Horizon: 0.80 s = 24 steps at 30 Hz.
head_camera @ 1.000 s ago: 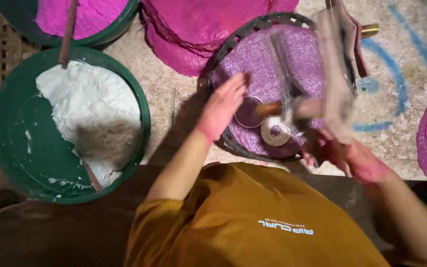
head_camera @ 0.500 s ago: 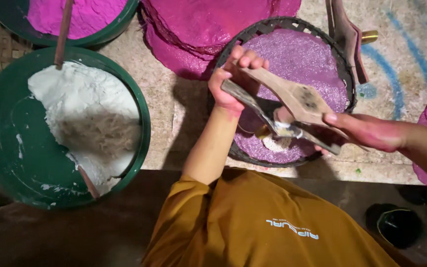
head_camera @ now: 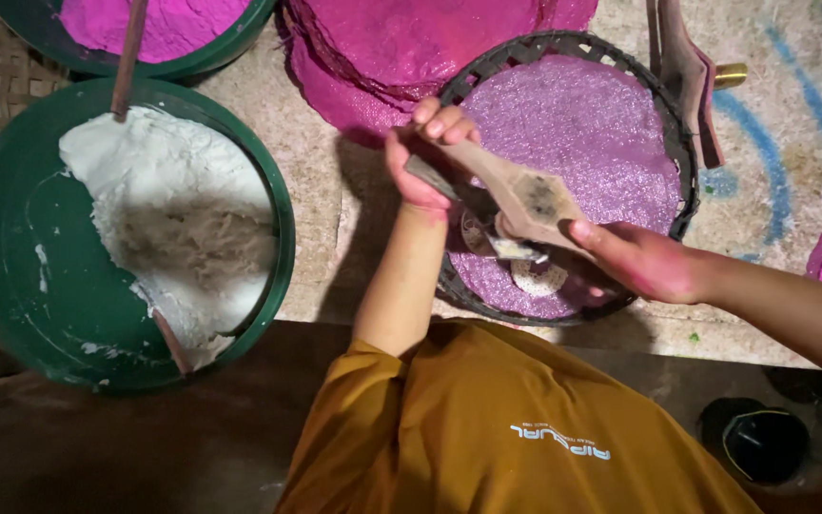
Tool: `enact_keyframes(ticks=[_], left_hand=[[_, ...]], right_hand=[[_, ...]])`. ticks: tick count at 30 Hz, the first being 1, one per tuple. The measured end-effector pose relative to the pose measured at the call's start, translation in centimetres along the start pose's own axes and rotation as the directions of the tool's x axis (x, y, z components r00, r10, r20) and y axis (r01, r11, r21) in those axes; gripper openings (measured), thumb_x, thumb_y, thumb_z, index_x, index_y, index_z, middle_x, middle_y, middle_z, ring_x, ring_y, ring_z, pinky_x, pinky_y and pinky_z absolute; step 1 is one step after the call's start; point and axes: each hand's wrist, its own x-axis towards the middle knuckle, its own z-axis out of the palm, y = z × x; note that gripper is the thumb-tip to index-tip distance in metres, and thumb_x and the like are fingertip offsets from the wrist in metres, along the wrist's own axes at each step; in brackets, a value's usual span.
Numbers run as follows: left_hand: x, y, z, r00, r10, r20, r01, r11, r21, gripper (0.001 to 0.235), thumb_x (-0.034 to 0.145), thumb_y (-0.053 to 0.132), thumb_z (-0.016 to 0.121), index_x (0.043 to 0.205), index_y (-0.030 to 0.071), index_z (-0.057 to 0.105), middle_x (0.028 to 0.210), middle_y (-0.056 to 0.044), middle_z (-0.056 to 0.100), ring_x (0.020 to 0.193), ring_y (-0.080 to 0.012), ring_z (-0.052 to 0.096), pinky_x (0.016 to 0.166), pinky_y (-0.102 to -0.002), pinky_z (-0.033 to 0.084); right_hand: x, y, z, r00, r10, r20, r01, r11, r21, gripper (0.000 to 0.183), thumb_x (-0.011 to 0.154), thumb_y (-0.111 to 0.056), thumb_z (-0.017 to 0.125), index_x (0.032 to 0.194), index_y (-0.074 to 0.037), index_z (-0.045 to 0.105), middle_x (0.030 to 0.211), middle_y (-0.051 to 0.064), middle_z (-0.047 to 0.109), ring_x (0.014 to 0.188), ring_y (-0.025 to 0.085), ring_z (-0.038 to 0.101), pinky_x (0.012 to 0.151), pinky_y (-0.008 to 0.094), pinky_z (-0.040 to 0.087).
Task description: The person scoops pink and white dough from separate basins, places the pink dough into a circular mold on a tray, and presses it with a wooden tool. They then add white dough into the center of the pink rings and press again, repeating the process to form multiple layered dough rings.
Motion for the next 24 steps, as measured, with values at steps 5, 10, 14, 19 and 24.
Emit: enact_keyframes(ticks=[5, 10, 14, 19, 24], left_hand=[[0.9, -2.1, -1.7, 0.998, -0.035, -0.054, 0.034, 0.999, -0.019, 0.024, 0.099, 0.037, 0.064, 0.105, 0.018, 0.053, 0.097, 0.003, 0.054, 0.101, -0.0161, 0.055, 0.112, -0.04, 0.045], [3.6, -1.9, -1.8, 0.998, -0.062, 0.021, 0.063, 0.998, -0.017, 0.025, 0.1, 0.04, 0.058, 0.101, 0.017, 0.051, 0.093, 0.002, 0.051, 0.096, -0.0168, 0.054, 0.109, -0.04, 0.049], [4.7, -0.3, -0.6, 0.991, -0.105, 0.086, 0.101, 0.994, 0.053, 0.03, 0.099, 0.045, 0.058, 0.099, 0.016, 0.051, 0.09, 0.002, 0.048, 0.091, -0.0163, 0.053, 0.104, -0.042, 0.053], [3.7, 1.9, 1.0, 0.993, -0.101, 0.057, 0.094, 0.989, 0.115, 0.029, 0.103, 0.044, 0.054, 0.1, 0.016, 0.05, 0.089, 0.003, 0.048, 0.089, -0.0153, 0.051, 0.102, -0.042, 0.054], [0.5, -0.2, 0.3, 0.997, -0.048, 0.06, 0.044, 0.998, 0.055, 0.036, 0.102, 0.049, 0.051, 0.107, 0.013, 0.055, 0.096, 0.0, 0.054, 0.096, -0.0176, 0.056, 0.101, -0.039, 0.054]], right_hand=[[-1.6, -0.6, -1.0, 0.993, 0.011, -0.121, -0.024, 0.994, -0.108, 0.088, 0.09, -0.075, 0.033, 0.12, 0.001, 0.068, 0.091, 0.011, 0.077, 0.084, 0.023, 0.072, 0.081, 0.041, 0.058], [-1.7, -2.1, -0.7, 0.951, -0.142, -0.276, 0.013, 0.907, -0.42, 0.077, 0.096, -0.067, 0.03, 0.13, -0.006, 0.063, 0.085, 0.013, 0.07, 0.08, 0.024, 0.064, 0.077, 0.042, 0.052], [-0.7, -2.5, 0.5, 0.946, -0.161, -0.282, 0.045, 0.924, -0.379, 0.071, 0.098, -0.064, 0.034, 0.13, -0.007, 0.063, 0.08, 0.013, 0.069, 0.067, 0.026, 0.063, 0.067, 0.042, 0.052], [0.7, -1.3, 2.0, 0.931, -0.308, -0.194, 0.243, 0.923, -0.297, 0.068, 0.098, -0.059, 0.033, 0.129, -0.006, 0.062, 0.077, 0.008, 0.067, 0.066, 0.017, 0.061, 0.062, 0.036, 0.051], [1.2, 2.2, 0.6, 0.989, -0.093, -0.118, 0.078, 0.989, -0.125, 0.073, 0.1, -0.06, 0.032, 0.111, 0.002, 0.068, 0.072, 0.011, 0.066, 0.063, 0.022, 0.059, 0.059, 0.039, 0.049]])
